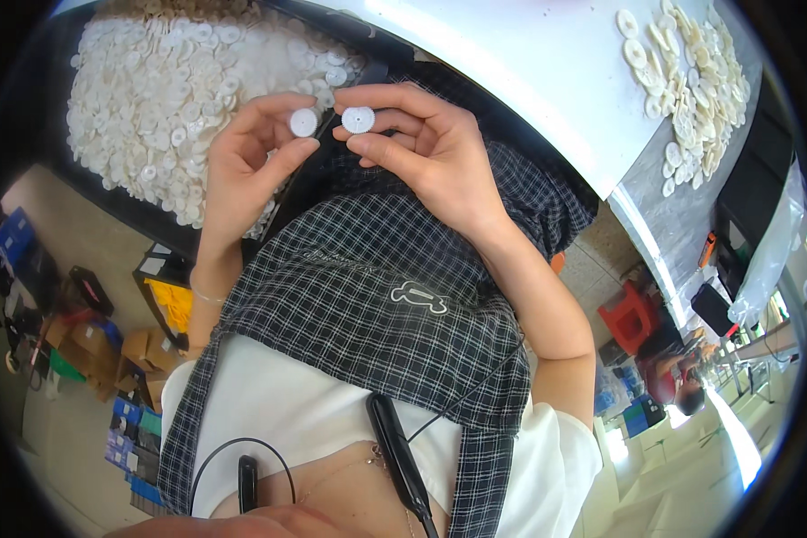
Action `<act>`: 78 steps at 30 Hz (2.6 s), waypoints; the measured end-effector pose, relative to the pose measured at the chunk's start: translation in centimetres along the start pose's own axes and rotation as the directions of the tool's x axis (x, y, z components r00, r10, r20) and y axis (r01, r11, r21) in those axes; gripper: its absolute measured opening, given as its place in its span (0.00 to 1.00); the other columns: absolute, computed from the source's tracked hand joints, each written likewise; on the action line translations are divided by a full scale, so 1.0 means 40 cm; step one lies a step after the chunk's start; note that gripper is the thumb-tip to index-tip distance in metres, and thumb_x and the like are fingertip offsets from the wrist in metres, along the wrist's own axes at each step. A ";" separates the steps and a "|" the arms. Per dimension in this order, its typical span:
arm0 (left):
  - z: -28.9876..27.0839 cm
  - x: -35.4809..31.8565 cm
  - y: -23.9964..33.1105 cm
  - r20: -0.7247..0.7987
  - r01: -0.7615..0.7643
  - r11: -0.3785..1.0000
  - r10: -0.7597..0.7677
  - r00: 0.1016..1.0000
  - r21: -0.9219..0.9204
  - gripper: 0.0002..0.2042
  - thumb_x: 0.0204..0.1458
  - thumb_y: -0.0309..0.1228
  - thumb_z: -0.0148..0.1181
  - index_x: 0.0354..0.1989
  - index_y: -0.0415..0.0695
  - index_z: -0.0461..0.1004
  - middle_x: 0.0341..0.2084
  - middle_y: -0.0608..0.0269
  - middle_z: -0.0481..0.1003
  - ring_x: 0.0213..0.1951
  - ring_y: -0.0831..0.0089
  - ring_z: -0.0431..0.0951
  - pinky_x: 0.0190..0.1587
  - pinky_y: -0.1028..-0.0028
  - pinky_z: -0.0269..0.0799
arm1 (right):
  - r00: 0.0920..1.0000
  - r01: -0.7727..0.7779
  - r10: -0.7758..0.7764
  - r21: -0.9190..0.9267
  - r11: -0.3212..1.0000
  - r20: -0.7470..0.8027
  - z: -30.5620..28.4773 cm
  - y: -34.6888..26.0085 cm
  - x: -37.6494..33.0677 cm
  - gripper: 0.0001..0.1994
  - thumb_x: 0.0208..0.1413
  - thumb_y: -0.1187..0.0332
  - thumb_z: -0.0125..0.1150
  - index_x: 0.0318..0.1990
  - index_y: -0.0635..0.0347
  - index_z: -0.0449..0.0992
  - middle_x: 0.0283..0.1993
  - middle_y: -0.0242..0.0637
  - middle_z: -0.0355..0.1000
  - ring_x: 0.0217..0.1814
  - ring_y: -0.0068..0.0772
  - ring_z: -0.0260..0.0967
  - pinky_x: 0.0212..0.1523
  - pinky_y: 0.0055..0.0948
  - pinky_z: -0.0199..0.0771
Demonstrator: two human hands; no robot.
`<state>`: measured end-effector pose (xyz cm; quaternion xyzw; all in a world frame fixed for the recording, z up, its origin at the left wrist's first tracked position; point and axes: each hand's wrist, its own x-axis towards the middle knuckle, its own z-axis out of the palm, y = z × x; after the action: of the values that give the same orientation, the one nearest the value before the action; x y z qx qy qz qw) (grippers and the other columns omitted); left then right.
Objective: Sorting and inspecting small white plastic components on a factory workbench.
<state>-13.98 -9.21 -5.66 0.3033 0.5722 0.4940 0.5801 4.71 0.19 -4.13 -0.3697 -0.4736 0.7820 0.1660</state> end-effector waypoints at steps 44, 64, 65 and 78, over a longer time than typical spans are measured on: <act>0.066 -0.015 -0.049 0.050 -0.220 0.532 0.314 0.948 0.818 0.17 0.49 0.32 0.62 0.47 0.39 0.73 0.35 0.56 0.71 0.38 0.56 0.73 0.40 0.63 0.70 | 0.961 0.275 -0.268 -0.305 0.912 0.065 -0.019 -0.115 -0.078 0.18 0.44 0.83 0.67 0.46 0.63 0.78 0.42 0.33 0.71 0.42 0.20 0.69 0.36 0.16 0.71; 0.011 0.132 -0.023 0.027 -0.250 0.305 0.584 0.811 0.919 0.06 0.45 0.30 0.63 0.31 0.45 0.78 0.30 0.63 0.73 0.37 0.63 0.72 0.42 0.67 0.65 | 0.467 0.422 -0.883 -0.888 0.182 0.041 -0.115 -0.221 0.030 0.10 0.45 0.77 0.67 0.37 0.59 0.79 0.40 0.36 0.75 0.47 0.33 0.70 0.48 0.27 0.69; 0.015 0.145 -0.026 0.026 -0.242 0.305 0.572 0.820 0.921 0.06 0.45 0.30 0.63 0.31 0.45 0.78 0.30 0.63 0.73 0.37 0.63 0.72 0.42 0.67 0.65 | 0.495 0.415 -0.869 -0.885 0.212 0.024 -0.113 -0.206 0.018 0.09 0.45 0.77 0.67 0.36 0.59 0.79 0.40 0.36 0.75 0.46 0.33 0.71 0.47 0.27 0.69; 0.013 0.114 -0.005 -0.159 -0.277 0.826 0.397 0.904 0.491 0.09 0.49 0.35 0.65 0.32 0.43 0.77 0.31 0.64 0.76 0.35 0.71 0.70 0.37 0.74 0.66 | 0.612 0.544 -0.783 -0.777 0.315 0.111 -0.031 -0.117 -0.014 0.09 0.42 0.80 0.66 0.33 0.61 0.78 0.34 0.36 0.74 0.34 0.32 0.72 0.32 0.25 0.72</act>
<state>-14.07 -4.95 -7.42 0.4620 0.6783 0.4755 0.3169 5.56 2.92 -0.20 -0.2795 -0.8295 0.3062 0.3742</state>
